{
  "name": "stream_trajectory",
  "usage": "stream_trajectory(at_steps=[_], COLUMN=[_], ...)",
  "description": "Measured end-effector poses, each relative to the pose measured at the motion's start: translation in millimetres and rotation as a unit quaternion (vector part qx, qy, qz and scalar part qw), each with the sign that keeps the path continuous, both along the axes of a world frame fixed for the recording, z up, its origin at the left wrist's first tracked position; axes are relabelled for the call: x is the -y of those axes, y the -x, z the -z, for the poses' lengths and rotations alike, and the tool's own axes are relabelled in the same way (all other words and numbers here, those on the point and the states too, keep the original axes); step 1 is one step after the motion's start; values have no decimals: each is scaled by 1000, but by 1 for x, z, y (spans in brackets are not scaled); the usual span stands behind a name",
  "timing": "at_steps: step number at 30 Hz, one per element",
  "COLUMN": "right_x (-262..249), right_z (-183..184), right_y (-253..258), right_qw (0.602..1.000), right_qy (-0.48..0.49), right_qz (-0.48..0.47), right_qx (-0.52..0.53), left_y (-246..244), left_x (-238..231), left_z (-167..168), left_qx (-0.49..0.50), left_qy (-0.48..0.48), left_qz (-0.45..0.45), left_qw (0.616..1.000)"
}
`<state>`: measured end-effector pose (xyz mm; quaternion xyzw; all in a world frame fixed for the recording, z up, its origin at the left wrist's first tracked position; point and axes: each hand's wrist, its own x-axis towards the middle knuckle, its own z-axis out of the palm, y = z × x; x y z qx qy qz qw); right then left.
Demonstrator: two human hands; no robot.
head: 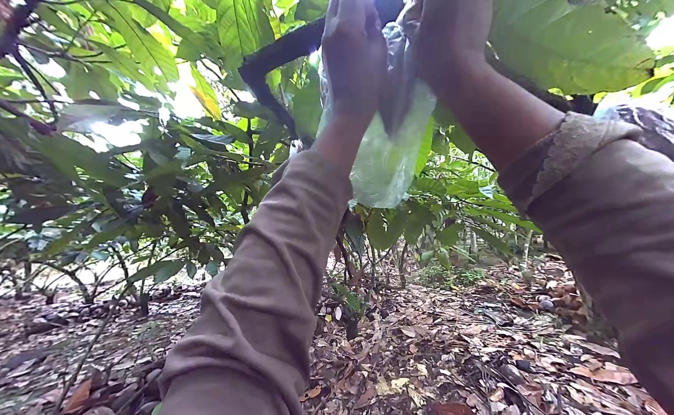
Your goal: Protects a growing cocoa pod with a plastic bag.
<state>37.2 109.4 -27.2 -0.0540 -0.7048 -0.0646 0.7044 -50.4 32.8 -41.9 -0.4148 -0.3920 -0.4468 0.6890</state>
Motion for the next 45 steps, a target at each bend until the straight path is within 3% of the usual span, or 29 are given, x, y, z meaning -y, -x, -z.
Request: stream_trajectory(at_steps=[3, 5, 8, 12, 16, 21, 23, 26, 29, 32, 35, 40, 42, 45], right_x=[2, 3, 6, 0, 0, -17, -13, -9, -16, -14, -1, -1, -1, -2], right_z=[0, 1, 0, -10, -15, -26, -18, -8, -11, -13, -11, -19, -19, -17], right_y=[3, 3, 0, -5, -1, 4, -7, -21, -25, -27, -33, -26, -24, -22], right_qw=[994, 991, 998, 992, 989, 964, 965, 968, 954, 950, 962, 962, 964, 973], right_qy=[-9, -9, -26, -59, -66, -157, -145, -128, -194, -225, -196, -245, -241, -199], right_qz=[-82, -102, -38, -108, -135, -213, -219, -213, -212, -178, -118, -73, -67, -78], right_qx=[-66, -86, -46, -21, -9, -9, 8, 42, 85, 121, 148, 97, 90, 81], left_y=[1, -4, -7, -11, -14, -21, -16, -13, -13, -16, -17, -13, -10, -6], left_x=[2, 9, 21, 28, 42, 46, 44, 40, 40, 40, 40, 41, 43, 40], left_z=[-7, -13, -23, -25, -26, -29, -31, -32, -35, -34, -33, -32, -31, -30], left_qx=[-78, -39, 51, 124, 166, 254, 249, 255, 268, 286, 302, 298, 284, 260], left_qy=[23, 72, 146, 218, 282, 281, 285, 263, 255, 240, 237, 240, 245, 224], left_qz=[28, 72, 135, 370, 339, 349, 348, 385, 441, 454, 456, 487, 485, 425], left_qw=[996, 994, 979, 895, 882, 857, 857, 847, 818, 809, 803, 785, 790, 838])
